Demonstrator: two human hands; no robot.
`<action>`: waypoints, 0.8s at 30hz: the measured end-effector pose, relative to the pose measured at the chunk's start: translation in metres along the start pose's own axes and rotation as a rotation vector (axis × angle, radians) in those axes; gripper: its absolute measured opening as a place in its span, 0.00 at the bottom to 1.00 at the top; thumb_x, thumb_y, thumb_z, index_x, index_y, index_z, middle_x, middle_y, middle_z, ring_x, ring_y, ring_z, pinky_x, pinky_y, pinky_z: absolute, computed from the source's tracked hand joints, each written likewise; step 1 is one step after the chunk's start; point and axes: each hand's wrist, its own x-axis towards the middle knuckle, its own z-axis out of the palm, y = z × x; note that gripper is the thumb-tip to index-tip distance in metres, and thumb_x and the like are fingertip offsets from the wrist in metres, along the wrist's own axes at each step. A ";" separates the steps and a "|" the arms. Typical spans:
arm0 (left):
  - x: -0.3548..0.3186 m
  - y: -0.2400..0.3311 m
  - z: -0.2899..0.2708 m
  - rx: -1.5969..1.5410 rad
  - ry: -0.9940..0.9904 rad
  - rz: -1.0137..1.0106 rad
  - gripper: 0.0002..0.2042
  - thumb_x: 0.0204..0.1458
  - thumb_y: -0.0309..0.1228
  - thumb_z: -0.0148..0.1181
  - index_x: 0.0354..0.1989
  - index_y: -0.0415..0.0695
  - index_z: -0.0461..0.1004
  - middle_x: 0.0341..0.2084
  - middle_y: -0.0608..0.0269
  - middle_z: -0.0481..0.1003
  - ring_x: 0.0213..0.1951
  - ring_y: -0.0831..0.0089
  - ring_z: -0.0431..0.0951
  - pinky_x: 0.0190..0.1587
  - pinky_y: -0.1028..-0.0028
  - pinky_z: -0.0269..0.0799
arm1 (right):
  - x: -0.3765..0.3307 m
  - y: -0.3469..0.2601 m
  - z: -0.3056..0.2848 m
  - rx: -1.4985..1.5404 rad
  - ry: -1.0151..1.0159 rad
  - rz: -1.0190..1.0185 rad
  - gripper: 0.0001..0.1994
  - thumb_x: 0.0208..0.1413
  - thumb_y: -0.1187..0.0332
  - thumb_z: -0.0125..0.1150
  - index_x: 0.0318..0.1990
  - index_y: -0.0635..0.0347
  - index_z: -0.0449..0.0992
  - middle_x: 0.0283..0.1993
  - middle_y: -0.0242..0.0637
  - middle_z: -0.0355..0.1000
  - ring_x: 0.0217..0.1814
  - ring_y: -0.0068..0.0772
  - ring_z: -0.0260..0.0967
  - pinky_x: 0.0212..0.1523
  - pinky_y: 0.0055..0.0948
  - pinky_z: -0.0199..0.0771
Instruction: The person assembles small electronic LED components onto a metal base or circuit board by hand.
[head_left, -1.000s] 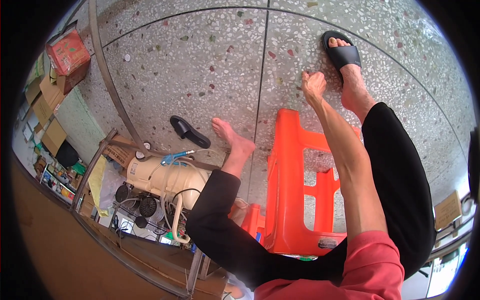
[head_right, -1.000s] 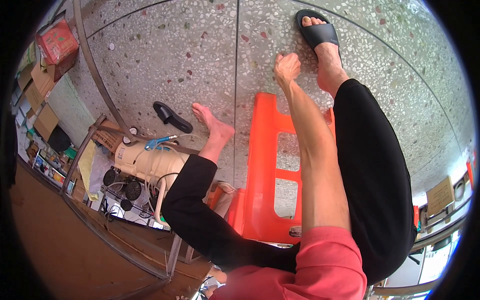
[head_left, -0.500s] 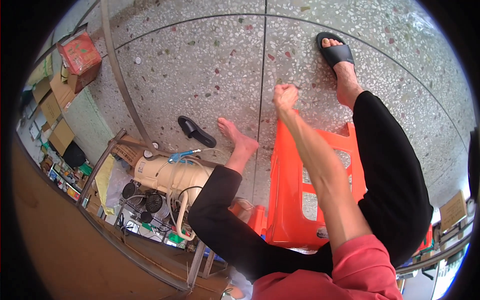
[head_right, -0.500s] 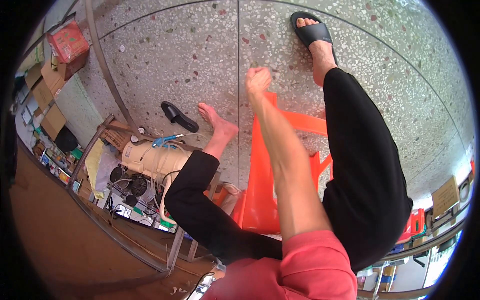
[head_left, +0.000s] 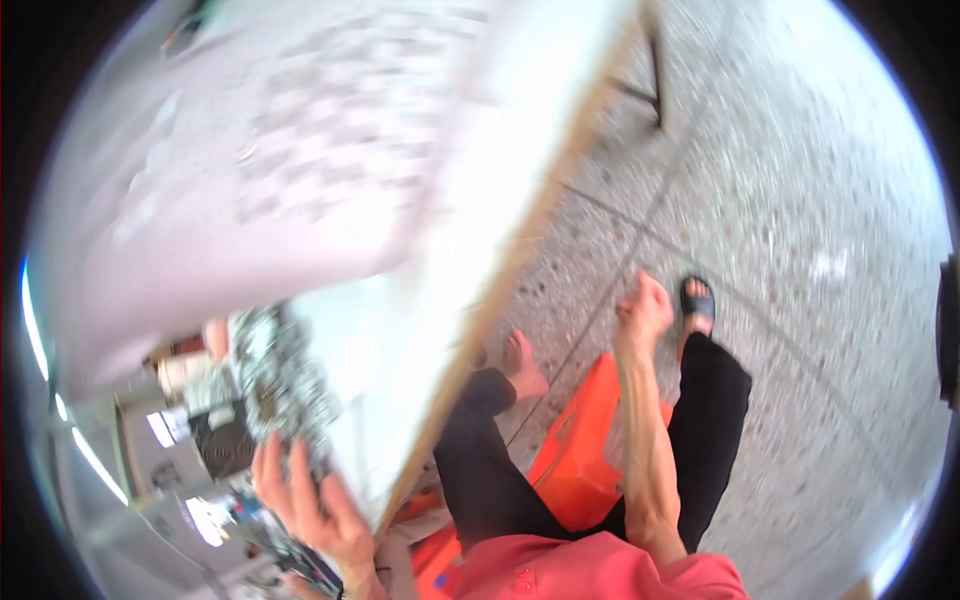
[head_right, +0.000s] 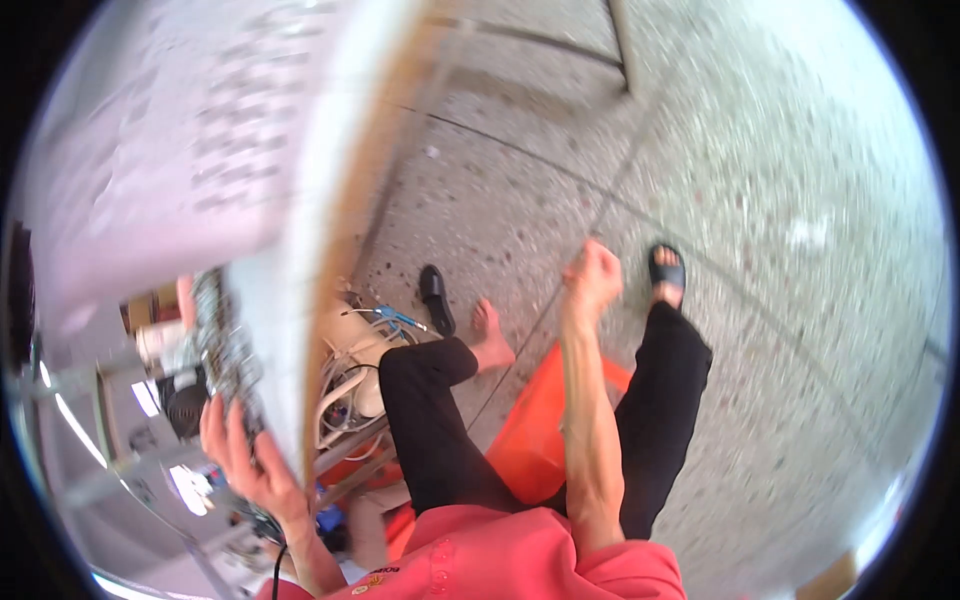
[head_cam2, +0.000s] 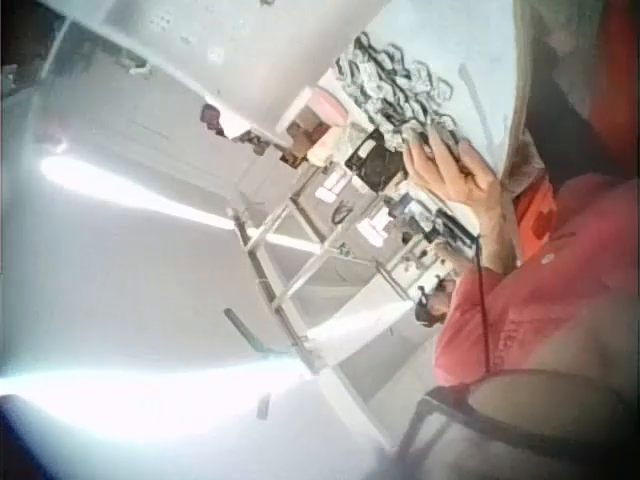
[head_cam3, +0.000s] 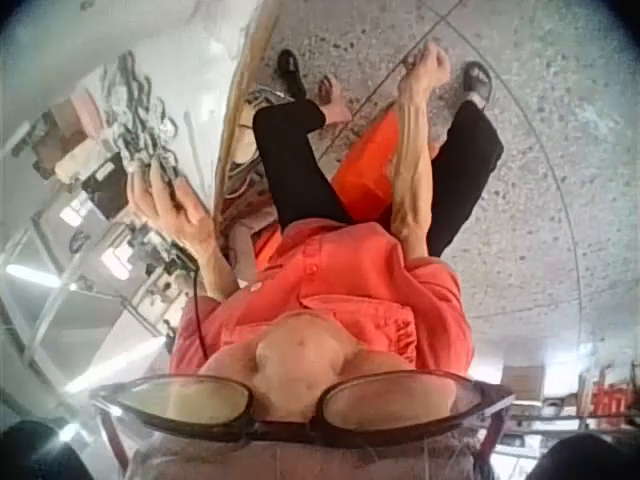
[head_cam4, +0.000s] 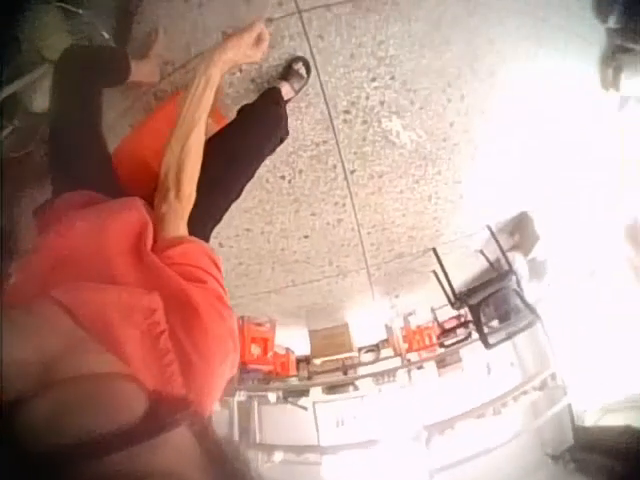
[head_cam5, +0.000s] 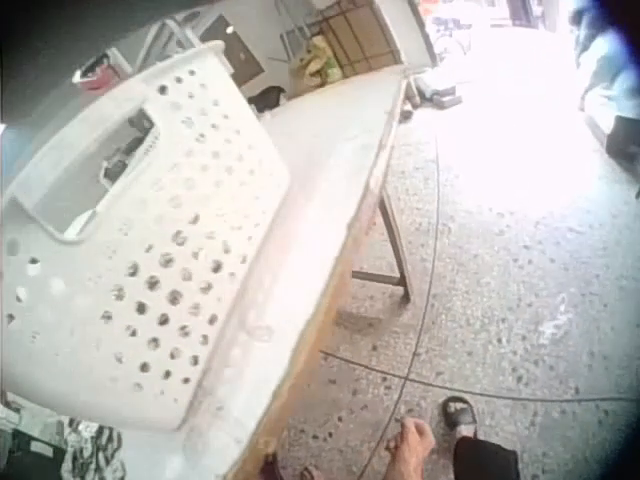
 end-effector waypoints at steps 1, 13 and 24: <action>0.000 0.000 0.000 -0.042 0.012 -0.011 0.17 0.45 0.25 0.49 0.45 0.36 0.71 0.51 0.46 0.65 0.55 0.49 0.60 0.58 0.57 0.51 | -0.008 -0.024 0.003 0.003 -0.048 -0.053 0.08 0.50 0.67 0.59 0.31 0.61 0.71 0.16 0.27 0.62 0.13 0.18 0.58 0.13 0.18 0.57; -0.021 -0.024 0.003 -0.586 0.263 -0.076 0.18 0.39 0.27 0.60 0.43 0.41 0.73 0.48 0.54 0.66 0.52 0.53 0.62 0.56 0.50 0.52 | -0.277 -0.240 0.116 0.042 -0.804 -0.736 0.02 0.56 0.73 0.50 0.32 0.59 0.67 0.13 0.20 0.49 0.14 0.12 0.42 0.14 0.16 0.42; -0.025 -0.071 -0.019 -0.836 0.378 -0.109 0.16 0.38 0.24 0.61 0.39 0.41 0.73 0.45 0.56 0.68 0.49 0.57 0.66 0.55 0.49 0.53 | -0.363 -0.099 0.377 -0.590 -1.258 -0.219 0.06 0.46 0.73 0.56 0.28 0.68 0.69 0.13 0.23 0.52 0.12 0.15 0.46 0.13 0.20 0.41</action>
